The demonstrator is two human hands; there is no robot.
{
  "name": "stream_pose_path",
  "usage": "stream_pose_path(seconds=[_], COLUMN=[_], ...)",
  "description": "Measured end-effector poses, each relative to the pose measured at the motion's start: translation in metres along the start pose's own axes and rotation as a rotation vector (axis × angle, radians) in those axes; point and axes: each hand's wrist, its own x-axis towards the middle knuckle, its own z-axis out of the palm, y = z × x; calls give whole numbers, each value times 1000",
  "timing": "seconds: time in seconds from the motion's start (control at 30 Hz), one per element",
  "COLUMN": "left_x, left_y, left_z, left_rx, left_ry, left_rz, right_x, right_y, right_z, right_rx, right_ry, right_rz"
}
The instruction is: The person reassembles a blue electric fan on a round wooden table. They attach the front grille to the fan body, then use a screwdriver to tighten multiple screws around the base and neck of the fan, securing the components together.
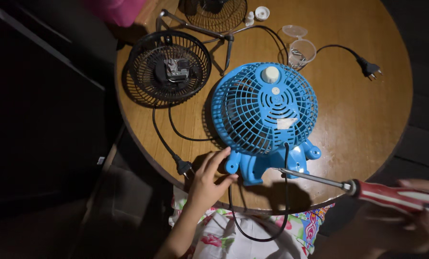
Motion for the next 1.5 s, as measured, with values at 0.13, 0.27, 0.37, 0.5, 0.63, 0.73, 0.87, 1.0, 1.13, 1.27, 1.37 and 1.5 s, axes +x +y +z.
stream_pose_path(seconds=[0.13,0.27,0.37,0.5,0.63,0.73,0.87,1.0,1.13,1.27,1.37,1.5], left_x=[3,4,3,5,4,2,-1,-1,-3,-1,1,-1], left_y=[-3,-4,-2,-3,-7,-11,-11,-12,-14,-17,-16,-11], left_z=[-1,-2,-4,-5,-4,-3,-3,-3,-3,-1,-1,-5], left_rx=[-36,-48,-44,-49,-46,-52,-56,-50,-51,-81,-104,-92], left_ry=[11,9,-9,-36,-28,-42,-34,-34,-49,-30,-22,-46], left_rz=[-17,-18,-55,-72,-61,-62,-65,-47,-40,15,35,-30], right_x=[4,4,4,6,11,15,31,16,17,20,12,9], right_y=[-7,-13,-15,-16,-23,-15,4,6,-20,-17,-15,-3], right_z=[6,11,16,25,36,50,78,111,137,156,170,182], right_rx=[-100,-228,-361,-555,-742,-787,-782,-784,-1099,-1146,-1153,-1135], right_ry=[-48,-125,-225,-415,-690,-802,-993,-917,-1024,-1179,-1179,-1257], right_rz=[11,39,72,105,160,138,36,87,233,179,171,25])
